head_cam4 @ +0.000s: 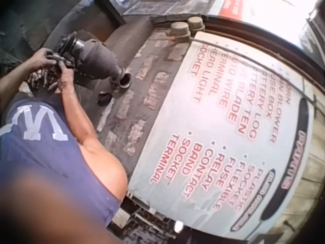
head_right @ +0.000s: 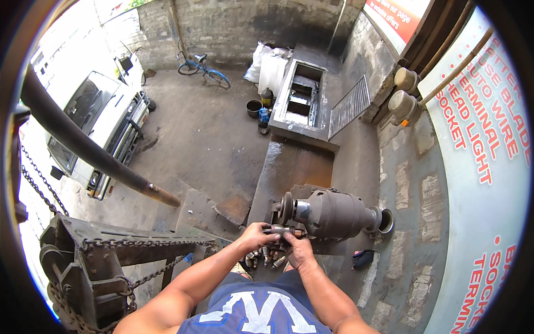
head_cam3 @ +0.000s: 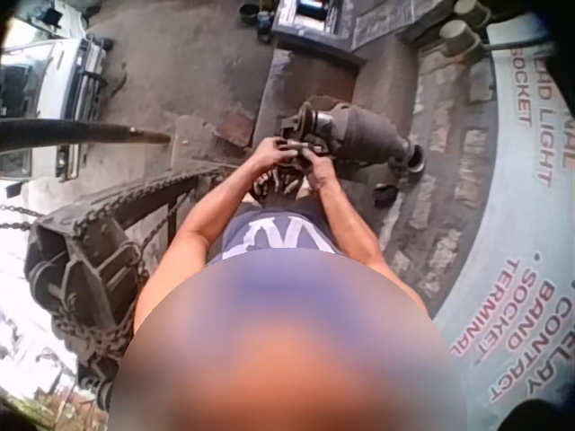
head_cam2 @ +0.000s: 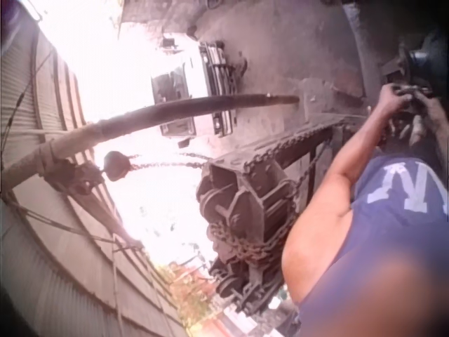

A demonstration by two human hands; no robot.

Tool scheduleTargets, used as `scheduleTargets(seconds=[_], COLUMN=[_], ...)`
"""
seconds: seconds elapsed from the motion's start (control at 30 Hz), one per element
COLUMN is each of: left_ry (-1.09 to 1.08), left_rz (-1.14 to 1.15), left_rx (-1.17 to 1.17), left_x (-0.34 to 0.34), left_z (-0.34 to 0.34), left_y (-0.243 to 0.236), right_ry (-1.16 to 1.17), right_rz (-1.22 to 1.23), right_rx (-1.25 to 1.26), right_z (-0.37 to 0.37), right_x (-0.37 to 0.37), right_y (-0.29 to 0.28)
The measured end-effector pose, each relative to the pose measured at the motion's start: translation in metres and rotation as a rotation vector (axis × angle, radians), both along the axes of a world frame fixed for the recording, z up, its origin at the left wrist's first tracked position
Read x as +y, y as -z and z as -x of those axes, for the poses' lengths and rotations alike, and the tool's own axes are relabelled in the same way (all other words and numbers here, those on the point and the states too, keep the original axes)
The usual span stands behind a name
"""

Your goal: The person repeatedly picks up small metal parts from a pile on a metal platform and presses them against a rotating grinding wheel. The person holds each part with both hands, grinds it briefly, and places it back on the platform. The process is repeated for multiple parts throughout the clip.

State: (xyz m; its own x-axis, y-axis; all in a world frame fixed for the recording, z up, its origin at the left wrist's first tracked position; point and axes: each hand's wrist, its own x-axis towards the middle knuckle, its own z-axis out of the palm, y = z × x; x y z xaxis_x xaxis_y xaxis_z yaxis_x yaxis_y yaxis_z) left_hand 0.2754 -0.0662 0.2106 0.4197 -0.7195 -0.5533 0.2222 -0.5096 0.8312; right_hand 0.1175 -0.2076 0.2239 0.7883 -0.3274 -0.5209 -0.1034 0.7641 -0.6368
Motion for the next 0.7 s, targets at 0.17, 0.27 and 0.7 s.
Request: scheduleTargets(seconds=[0.17, 0.27, 0.7], left_ry=[-0.025, 0.032, 0.027], left_rz=[0.142, 0.208, 0.019], left_rx=[-0.093, -0.149, 0.04], left_x=[0.003, -0.002, -0.011], left_z=[0.004, 0.004, -0.007], left_y=[0.003, -0.001, 0.008], right_ry=[0.056, 0.127, 0.102], right_rz=[-0.066, -0.081, -0.13], right_rx=[0.028, 0.042, -0.048], right_z=[0.006, 0.006, 0.006], right_x=[0.001, 0.002, 0.003], right_y=[-0.004, -0.004, 0.01])
